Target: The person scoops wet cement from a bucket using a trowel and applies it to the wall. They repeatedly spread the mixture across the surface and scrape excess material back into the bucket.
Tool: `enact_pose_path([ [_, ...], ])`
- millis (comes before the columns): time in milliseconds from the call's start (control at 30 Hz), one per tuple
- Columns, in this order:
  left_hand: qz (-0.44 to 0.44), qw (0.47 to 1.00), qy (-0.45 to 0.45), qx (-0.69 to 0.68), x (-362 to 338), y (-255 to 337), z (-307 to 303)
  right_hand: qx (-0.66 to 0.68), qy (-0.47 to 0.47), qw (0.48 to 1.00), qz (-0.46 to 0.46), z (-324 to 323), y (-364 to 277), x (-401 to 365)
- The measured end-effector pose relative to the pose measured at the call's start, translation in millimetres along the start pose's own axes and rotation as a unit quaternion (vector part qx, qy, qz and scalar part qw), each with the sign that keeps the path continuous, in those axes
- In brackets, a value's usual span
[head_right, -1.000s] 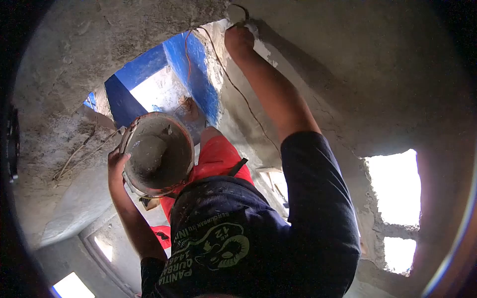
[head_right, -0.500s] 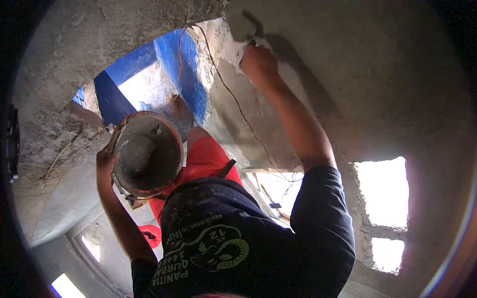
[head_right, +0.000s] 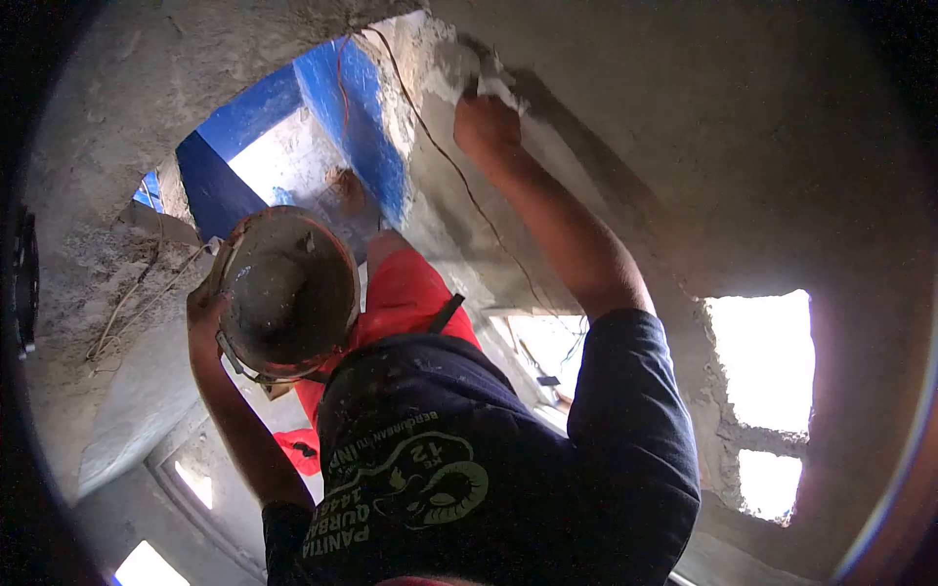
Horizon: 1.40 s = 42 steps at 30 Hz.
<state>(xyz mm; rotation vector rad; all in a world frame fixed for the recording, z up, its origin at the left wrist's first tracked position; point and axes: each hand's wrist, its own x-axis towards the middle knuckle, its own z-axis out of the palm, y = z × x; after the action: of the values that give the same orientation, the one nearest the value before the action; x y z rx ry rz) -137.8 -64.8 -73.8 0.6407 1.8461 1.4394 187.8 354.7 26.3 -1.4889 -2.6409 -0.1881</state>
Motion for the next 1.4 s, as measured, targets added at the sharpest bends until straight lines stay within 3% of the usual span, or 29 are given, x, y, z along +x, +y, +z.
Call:
enact_pose_path([
  [167,-0.05,0.996,0.007,0.069,1.0,9.1,-8.5,-0.08,-0.019,0.996,0.018,-7.2,21.8,-22.8],
  [233,-0.034,0.999,0.019,-0.021,-3.6,7.1,-9.5,-0.093,-0.04,0.995,0.014,1.4,30.5,-41.2],
  [300,-0.021,0.998,0.053,-0.021,-7.4,2.1,-9.6,-0.144,-0.129,0.981,-0.001,0.6,33.3,-64.1],
  [333,-0.016,1.0,0.018,-0.014,-8.9,8.4,-10.6,-0.147,-0.125,0.981,-0.007,-1.1,34.4,-73.2],
  [433,0.009,1.0,-0.017,-0.021,-10.0,5.7,-13.1,-0.136,-0.075,0.986,-0.065,-12.4,26.9,-70.6],
  [500,0.026,0.999,-0.027,-0.028,-10.0,5.8,-9.8,-0.047,-0.066,0.996,-0.027,-35.2,16.3,-59.7],
  [533,0.01,1.0,0.018,-0.014,-12.1,7.6,-2.0,-0.044,-0.061,0.997,-0.028,-45.1,11.9,-49.0],
  [567,-0.006,0.998,0.064,0.0,-14.1,13.2,5.5,-0.028,0.007,0.999,-0.027,-53.9,7.6,-30.0],
  [600,0.002,0.999,-0.017,0.031,-12.0,28.4,7.4,-0.012,0.073,0.997,-0.025,-58.4,4.6,-12.0],
  [700,0.015,0.992,-0.043,0.12,7.8,15.9,0.1,0.024,0.109,0.994,-0.008,-64.4,0.3,44.1],
  [733,0.05,0.996,-0.01,0.069,3.7,16.5,11.5,0.026,0.114,0.993,-0.006,-59.9,-0.7,52.6],
  [800,0.038,0.994,-0.021,0.099,4.7,16.2,3.9,-0.05,0.122,0.986,-0.099,-31.6,2.5,61.9],
  [867,0.011,0.985,-0.016,0.169,-1.9,-4.7,-16.3,-0.031,0.036,0.99,-0.135,0.5,6.6,46.9],
  [900,0.024,0.98,0.002,0.196,12.5,-12.7,-14.8,-0.134,0.054,0.978,-0.149,48.0,15.7,38.1],
  [967,0.042,0.989,0.01,0.143,-13.2,11.7,-3.0,-0.094,0.165,0.968,-0.163,46.4,18.3,3.1],
  [1000,0.045,0.994,0.011,0.101,-26.0,24.6,2.0,-0.097,0.17,0.966,-0.171,32.7,11.9,-1.1],
  [1067,0.047,0.997,0.004,0.065,-33.8,35.1,3.6,-0.002,-0.029,0.998,-0.062,-8.5,-0.2,-20.5],
  [1167,0.042,0.999,-0.025,0.013,-29.6,25.9,1.5,0.019,0.008,1.0,0.02,-25.6,-6.9,-13.7],
  [1300,-0.001,1.0,-0.01,-0.017,-19.3,17.5,1.4,-0.027,0.083,0.996,0.003,-13.3,18.8,-11.2],
  [1367,-0.007,0.998,-0.055,-0.02,-13.1,16.7,-0.6,-0.07,-0.024,0.994,-0.079,-9.1,20.5,-25.6],
  [1400,0.0,0.999,-0.042,-0.016,-13.1,18.5,1.8,-0.07,-0.112,0.991,-0.03,-10.4,14.1,-32.9],
])
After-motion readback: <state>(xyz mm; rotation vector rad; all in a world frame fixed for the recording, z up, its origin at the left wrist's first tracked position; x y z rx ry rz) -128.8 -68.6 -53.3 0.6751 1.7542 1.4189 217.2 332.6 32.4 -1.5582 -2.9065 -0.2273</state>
